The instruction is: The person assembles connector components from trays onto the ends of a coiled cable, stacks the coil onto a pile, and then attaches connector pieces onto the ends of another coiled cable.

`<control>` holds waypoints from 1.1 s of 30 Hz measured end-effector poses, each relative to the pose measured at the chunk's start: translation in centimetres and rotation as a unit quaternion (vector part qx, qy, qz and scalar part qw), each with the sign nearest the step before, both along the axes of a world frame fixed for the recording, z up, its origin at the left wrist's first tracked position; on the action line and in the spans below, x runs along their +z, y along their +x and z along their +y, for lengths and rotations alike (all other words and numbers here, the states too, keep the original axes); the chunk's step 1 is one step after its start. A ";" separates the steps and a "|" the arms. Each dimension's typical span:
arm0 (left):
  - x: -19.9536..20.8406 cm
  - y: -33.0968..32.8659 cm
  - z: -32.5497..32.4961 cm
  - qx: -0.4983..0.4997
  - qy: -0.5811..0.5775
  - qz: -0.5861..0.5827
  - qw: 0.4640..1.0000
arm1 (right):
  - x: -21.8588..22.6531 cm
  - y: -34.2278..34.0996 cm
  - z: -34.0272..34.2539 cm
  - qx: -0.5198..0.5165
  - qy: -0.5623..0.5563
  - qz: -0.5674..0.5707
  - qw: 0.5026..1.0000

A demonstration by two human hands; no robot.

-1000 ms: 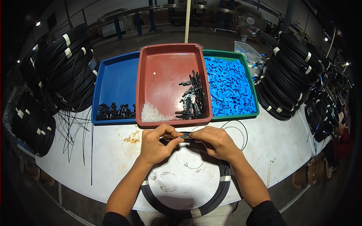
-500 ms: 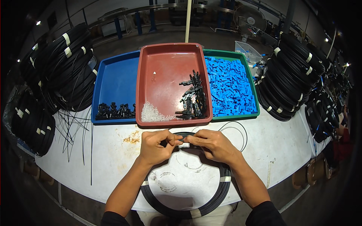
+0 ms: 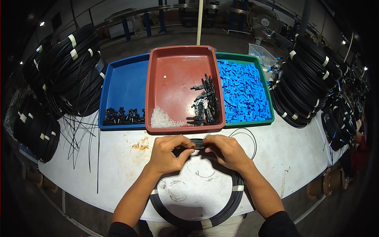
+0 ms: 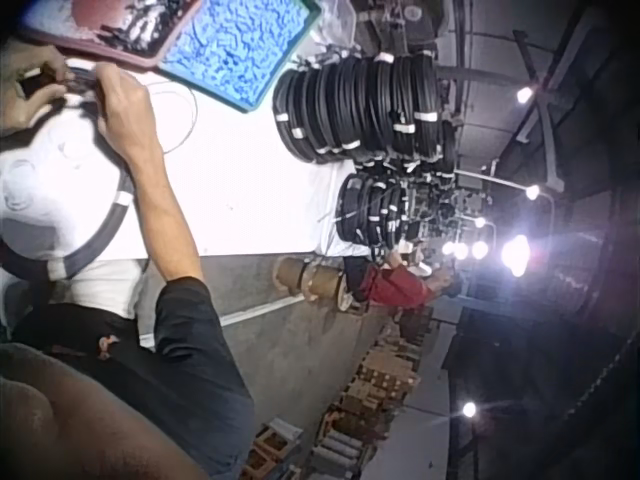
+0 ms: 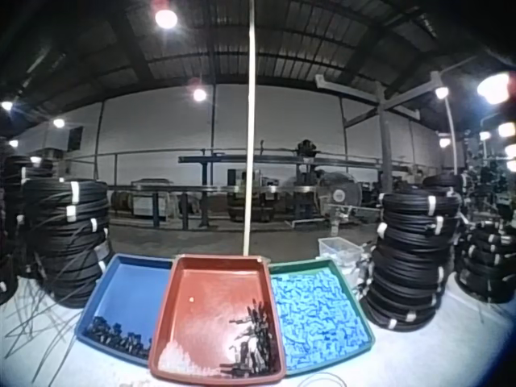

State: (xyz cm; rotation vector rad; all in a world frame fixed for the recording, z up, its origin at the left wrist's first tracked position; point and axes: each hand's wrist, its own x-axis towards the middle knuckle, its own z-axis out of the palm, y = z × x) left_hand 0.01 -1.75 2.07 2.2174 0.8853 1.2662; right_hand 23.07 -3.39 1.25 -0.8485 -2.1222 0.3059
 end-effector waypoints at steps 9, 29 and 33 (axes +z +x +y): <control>-0.4 0.2 0.2 -0.038 0.082 0.034 0.995 | 0.5 -0.5 -0.5 0.014 0.001 -0.025 1.000; 0.7 0.4 -0.6 -0.066 -0.036 -0.005 0.997 | 0.8 -1.1 -1.1 -0.007 -0.100 0.064 0.993; 0.7 0.4 -0.6 -0.091 -0.255 -0.101 0.957 | 0.9 -1.4 -1.1 -0.033 0.205 -0.057 0.977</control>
